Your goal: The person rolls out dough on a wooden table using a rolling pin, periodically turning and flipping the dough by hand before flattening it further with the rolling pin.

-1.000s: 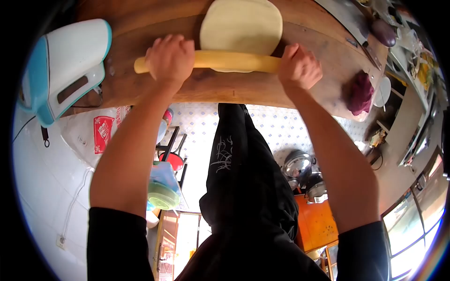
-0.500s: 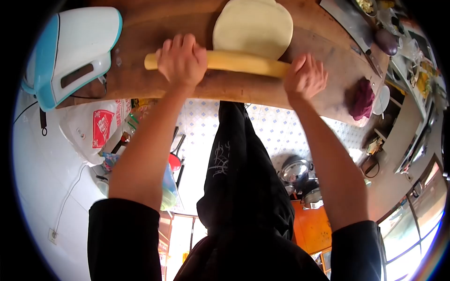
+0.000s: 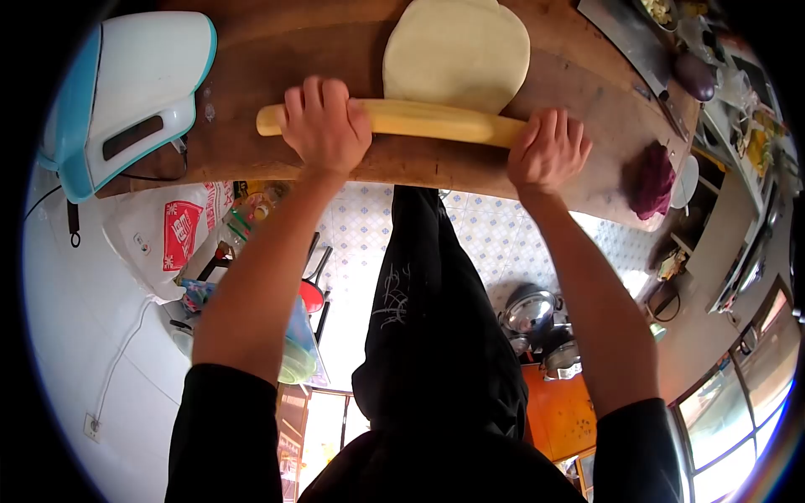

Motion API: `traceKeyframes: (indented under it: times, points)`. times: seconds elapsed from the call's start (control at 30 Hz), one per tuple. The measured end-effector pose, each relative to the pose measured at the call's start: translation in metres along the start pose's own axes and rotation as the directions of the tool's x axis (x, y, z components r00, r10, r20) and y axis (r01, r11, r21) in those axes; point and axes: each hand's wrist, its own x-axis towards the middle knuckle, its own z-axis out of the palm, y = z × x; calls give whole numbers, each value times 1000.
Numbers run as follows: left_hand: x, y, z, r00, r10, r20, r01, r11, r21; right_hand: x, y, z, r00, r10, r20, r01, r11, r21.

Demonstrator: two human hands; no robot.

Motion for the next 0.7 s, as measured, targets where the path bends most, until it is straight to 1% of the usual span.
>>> traceKeyframes:
  times: [0.03,0.07,0.1,0.13,0.17,0.2,0.23,0.27,0.3,0.4,0.43,0.47,0.5,0.57,0.63,0.67,0.7]
  points:
    - [4,-2,-1,1000,3,0,-3,1000,-4,9,7,4,996,-14,87,10,999,45]
    - [13,-6,0,991,35,132,-36,999,0,20,9,11,988,-35,153,21,995,95]
    - [22,-11,3,965,69,253,-73,997,5,26,10,18,992,-35,123,23,995,97]
    - [16,-10,4,965,28,259,-31,999,9,22,10,17,995,-58,81,49,993,109]
    - [7,-5,-3,965,23,262,-28,999,15,13,10,11,995,-81,52,74,989,125]
    - [1,-1,-6,983,2,186,-3,1000,4,8,2,4,998,-63,16,61,996,71]
    - [-4,0,-5,995,-15,102,16,1000,-12,0,0,4,999,-37,1,37,997,62]
    - [-16,-1,-6,997,-2,71,7,998,-67,-8,2,4,999,-41,-21,42,995,92]
    - [-24,0,-10,997,0,75,6,997,-73,-16,3,3,998,-44,-36,48,992,120]
    - [-43,2,-9,999,-12,49,16,997,-76,-38,5,0,1000,-26,4,25,986,167]
    - [-45,2,-14,998,-7,70,14,996,-90,-47,4,0,999,-29,-28,34,980,196]
    - [-49,3,-20,995,-2,95,12,995,-103,-57,5,-1,999,-49,-4,49,976,214]
    - [-56,5,-26,988,14,157,3,995,-105,-65,6,-2,998,-67,17,61,971,230]
    - [-72,-2,-30,981,118,157,-94,984,-150,-78,7,-15,985,-163,51,148,962,230]
    - [-81,-14,-33,967,191,168,-156,967,-201,-82,12,-26,973,-184,136,150,962,229]
    - [-81,-17,-35,957,221,185,-190,966,-172,-81,13,-29,969,-185,164,145,962,229]
    - [-78,-17,-37,954,223,198,-190,967,-171,-80,14,-31,963,-188,193,143,964,226]
